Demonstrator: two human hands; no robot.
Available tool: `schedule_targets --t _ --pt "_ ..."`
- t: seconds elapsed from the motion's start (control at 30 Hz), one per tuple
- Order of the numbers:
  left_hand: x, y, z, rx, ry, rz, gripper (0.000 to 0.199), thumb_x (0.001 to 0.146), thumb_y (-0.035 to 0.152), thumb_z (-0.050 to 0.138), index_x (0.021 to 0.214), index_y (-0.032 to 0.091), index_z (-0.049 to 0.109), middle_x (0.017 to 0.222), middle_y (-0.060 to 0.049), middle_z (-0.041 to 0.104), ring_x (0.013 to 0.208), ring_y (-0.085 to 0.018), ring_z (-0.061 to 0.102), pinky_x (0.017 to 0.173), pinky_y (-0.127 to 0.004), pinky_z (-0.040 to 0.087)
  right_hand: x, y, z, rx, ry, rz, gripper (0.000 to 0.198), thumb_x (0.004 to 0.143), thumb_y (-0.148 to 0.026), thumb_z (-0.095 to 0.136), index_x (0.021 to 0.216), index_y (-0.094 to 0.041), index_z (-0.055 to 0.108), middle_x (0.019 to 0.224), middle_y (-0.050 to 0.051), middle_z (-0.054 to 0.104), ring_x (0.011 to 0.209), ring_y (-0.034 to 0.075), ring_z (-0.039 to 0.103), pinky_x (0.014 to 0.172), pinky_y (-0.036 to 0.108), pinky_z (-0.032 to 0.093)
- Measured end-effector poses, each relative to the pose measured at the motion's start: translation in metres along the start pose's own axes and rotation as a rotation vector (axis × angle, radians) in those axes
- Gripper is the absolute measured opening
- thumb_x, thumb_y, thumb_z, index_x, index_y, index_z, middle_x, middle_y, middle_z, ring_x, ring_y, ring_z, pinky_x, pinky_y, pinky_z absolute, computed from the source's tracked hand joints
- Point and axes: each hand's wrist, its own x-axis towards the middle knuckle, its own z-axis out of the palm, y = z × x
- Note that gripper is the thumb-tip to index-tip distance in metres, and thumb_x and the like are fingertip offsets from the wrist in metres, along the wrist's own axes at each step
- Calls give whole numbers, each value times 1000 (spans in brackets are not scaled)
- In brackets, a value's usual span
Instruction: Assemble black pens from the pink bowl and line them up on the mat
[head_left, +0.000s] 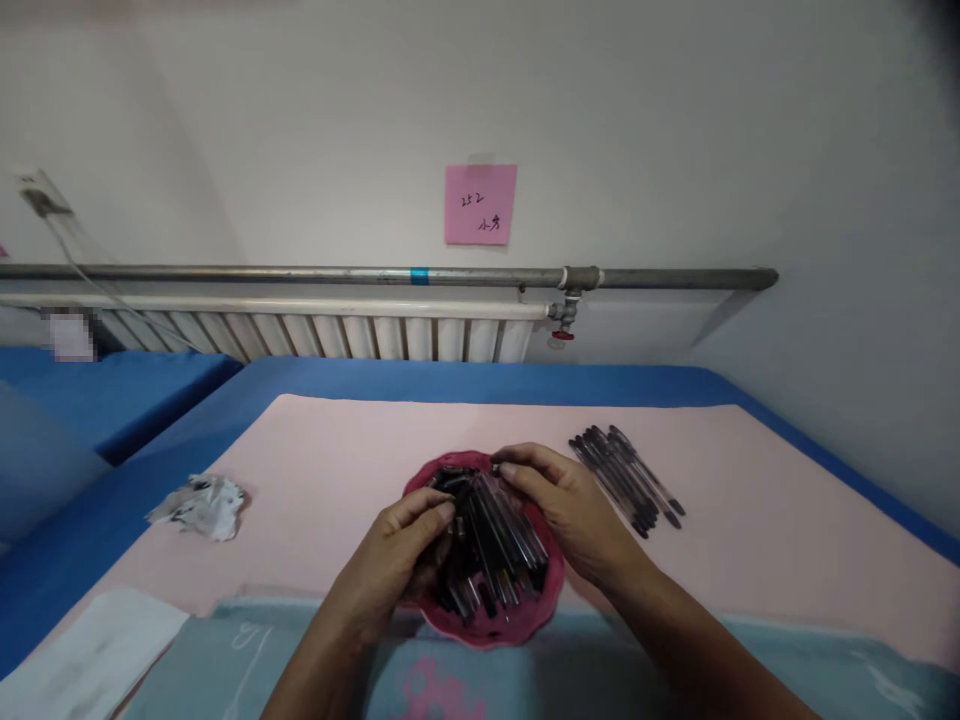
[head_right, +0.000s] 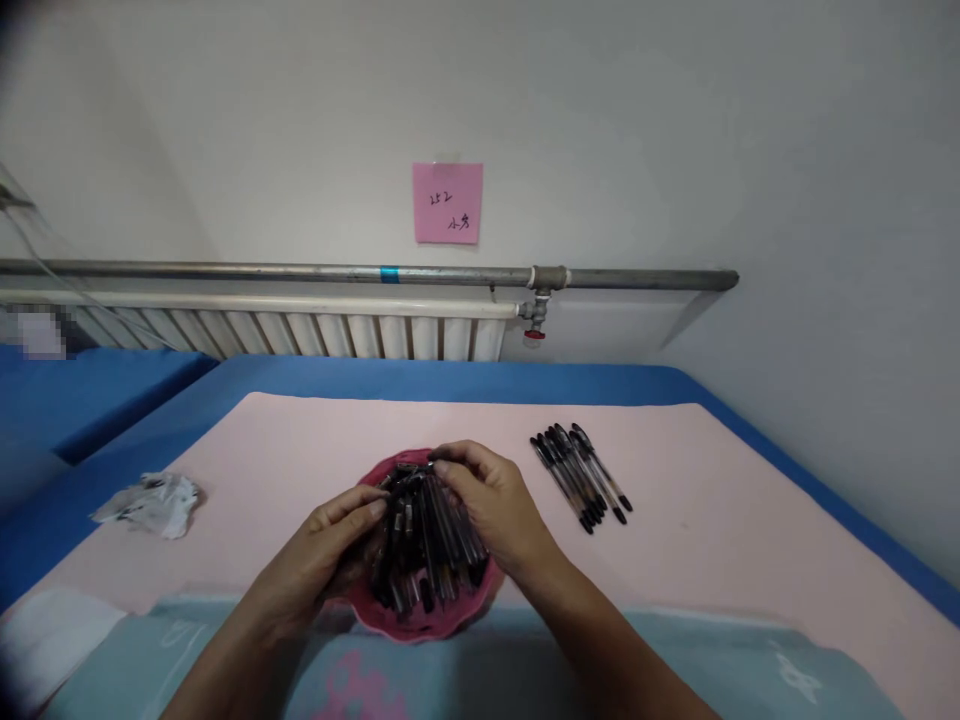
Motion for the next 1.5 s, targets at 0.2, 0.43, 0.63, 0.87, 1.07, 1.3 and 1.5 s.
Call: schedule_targets --t 0.2,0.43,0.63,0.87,1.07,1.3,1.5 --pt "1 -3 -2 48 -45 20 22 75 38 64 81 17 60 51 7 39 37 -3 26 37 -18 14 2 4 -2 109 -73 41 16 73 -30 62 83 -18 67 77 0 64 69 13 57 68 28 45" --pt "1 -4 -2 93 -43 8 23 76 40 63 81 17 60 50 7 38 37 -3 27 37 -18 13 -1 -1 -1 85 -126 56 15 72 -30 63 81 -18 67 78 1 66 75 15 59 73 29 47" --pt "0 -3 -1 85 -50 -13 26 74 41 65 80 17 60 47 8 36 35 -3 24 36 -18 10 -1 2 -1 102 -155 101 15 72 -30 63 82 -19 66 75 0 65 69 13 58 68 28 46" --pt "-4 1 -1 97 -77 -48 25 72 40 66 77 17 60 44 8 36 32 -2 23 34 -18 10 0 -8 -10 -105 -248 82 12 70 -29 62 78 -19 66 72 -2 64 69 14 58 67 27 45" --pt "-6 0 -6 67 -147 -108 22 76 39 63 79 18 57 47 7 41 32 -1 20 34 -18 7 0 -14 -16 -146 -321 70 14 69 -29 63 78 -19 67 73 -1 64 69 14 57 66 26 45" --pt "-8 1 -8 29 -194 -163 23 76 41 63 77 19 53 48 7 43 30 0 19 33 -17 5 -3 -21 -15 -135 -343 65 14 68 -29 64 78 -19 67 73 -1 65 69 14 57 67 27 45" --pt "-8 1 -6 4 -192 -160 24 76 41 63 77 19 53 46 7 41 29 -1 18 32 -17 6 -3 -13 -11 2 -315 123 17 65 -30 68 78 -19 66 72 -2 64 68 13 56 67 27 45"
